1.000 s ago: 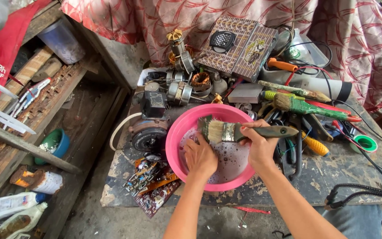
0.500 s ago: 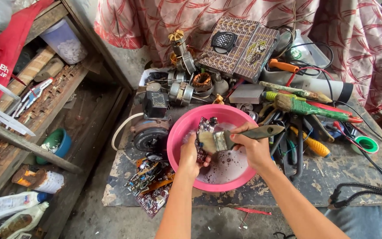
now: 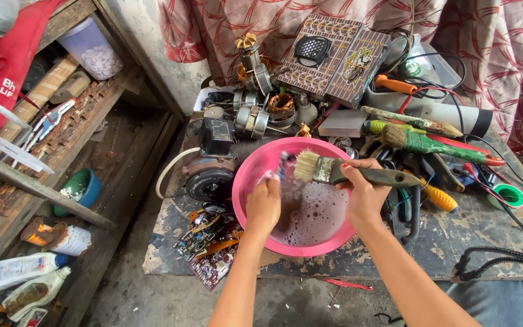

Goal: Scrubbing a circuit board with a brush in a bowl of soapy water to clean it.

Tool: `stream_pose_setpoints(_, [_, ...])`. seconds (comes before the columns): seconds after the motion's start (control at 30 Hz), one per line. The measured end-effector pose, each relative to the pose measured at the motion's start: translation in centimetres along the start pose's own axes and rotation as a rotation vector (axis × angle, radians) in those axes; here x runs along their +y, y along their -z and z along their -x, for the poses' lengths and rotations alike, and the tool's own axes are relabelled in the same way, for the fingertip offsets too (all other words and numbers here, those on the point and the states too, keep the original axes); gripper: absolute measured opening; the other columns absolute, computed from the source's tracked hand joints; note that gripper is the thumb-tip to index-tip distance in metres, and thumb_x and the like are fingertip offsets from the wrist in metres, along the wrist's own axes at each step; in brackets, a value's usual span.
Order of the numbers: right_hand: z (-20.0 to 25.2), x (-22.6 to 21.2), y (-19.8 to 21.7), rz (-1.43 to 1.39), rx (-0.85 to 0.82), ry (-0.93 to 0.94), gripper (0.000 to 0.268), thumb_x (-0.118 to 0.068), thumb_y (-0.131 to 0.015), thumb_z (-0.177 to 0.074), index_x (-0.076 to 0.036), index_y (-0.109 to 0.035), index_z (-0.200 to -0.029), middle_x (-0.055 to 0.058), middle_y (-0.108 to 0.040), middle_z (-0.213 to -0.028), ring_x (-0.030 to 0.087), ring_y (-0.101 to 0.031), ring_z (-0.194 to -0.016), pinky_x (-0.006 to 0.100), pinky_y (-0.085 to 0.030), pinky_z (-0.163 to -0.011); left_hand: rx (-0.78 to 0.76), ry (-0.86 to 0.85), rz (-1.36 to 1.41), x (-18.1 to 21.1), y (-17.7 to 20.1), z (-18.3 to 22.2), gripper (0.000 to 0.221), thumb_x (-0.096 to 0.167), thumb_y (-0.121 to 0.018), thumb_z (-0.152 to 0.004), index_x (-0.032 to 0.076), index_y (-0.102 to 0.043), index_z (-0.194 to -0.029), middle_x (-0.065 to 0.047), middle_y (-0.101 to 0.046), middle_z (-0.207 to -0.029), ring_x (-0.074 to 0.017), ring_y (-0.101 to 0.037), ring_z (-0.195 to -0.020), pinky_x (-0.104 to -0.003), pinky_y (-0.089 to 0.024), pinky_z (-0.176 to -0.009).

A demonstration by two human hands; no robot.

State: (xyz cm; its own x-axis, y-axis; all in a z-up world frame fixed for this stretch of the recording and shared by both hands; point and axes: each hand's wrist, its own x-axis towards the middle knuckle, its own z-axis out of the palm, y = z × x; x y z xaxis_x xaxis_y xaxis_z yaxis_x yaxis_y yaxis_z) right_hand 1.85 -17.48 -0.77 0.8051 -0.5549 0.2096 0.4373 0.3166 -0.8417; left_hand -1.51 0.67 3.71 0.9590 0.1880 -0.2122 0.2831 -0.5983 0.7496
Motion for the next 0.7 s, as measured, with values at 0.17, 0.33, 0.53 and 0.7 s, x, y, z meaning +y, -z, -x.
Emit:
stream_pose_setpoints(0.17, [0.4, -0.4, -0.5, -0.004, 0.005, 0.006, 0.009, 0.006, -0.076, -0.08, 0.003, -0.07, -0.086, 0.016, -0.06, -0.064, 0.025, -0.063, -0.047, 0.031, -0.052, -0.04, -0.033, 0.016, -0.249, -0.7, -0.3, 0.3, 0.061, 0.062, -0.04, -0.094, 0.021, -0.067, -0.13, -0.018, -0.068, -0.123, -0.0446, -0.063, -0.119, -0.056, -0.049, -0.102])
stream_pose_setpoints(0.33, [0.8, -1.2, -0.6, 0.004, -0.016, -0.001, 0.008, 0.004, -0.074, -0.081, 0.002, -0.07, -0.088, 0.014, -0.06, -0.064, 0.022, -0.061, -0.046, 0.029, -0.053, -0.041, 0.076, -0.099, -0.238, 0.9, 1.9, 3.0, 0.056, 0.049, -0.041, -0.1, 0.009, -0.065, -0.13, -0.027, -0.069, -0.118, -0.0534, -0.065, -0.111, -0.06, -0.048, -0.099])
stream_pose_setpoints(0.53, [0.3, -0.4, -0.5, 0.023, -0.042, 0.022, 0.009, 0.005, -0.076, -0.081, 0.004, -0.07, -0.087, 0.015, -0.06, -0.065, 0.022, -0.062, -0.047, 0.031, -0.053, -0.04, 0.379, -0.078, 0.048, -1.3, 7.8, 2.5, 0.061, 0.047, -0.038, -0.098, 0.001, -0.076, -0.099, -0.027, -0.076, -0.089, -0.0524, -0.068, -0.1, -0.063, -0.049, -0.093])
stream_pose_setpoints(0.7, [1.0, -1.4, -0.9, 0.009, -0.048, -0.001, 0.007, 0.006, -0.073, -0.083, 0.002, -0.068, -0.086, 0.014, -0.058, -0.062, 0.022, -0.062, -0.043, 0.029, -0.054, -0.042, 0.335, 0.222, 0.676, -3.4, 12.4, 5.0, 0.057, 0.023, -0.06, -0.095, -0.012, -0.05, -0.139, -0.039, -0.051, -0.138, -0.0553, -0.054, -0.125, -0.071, -0.054, -0.083])
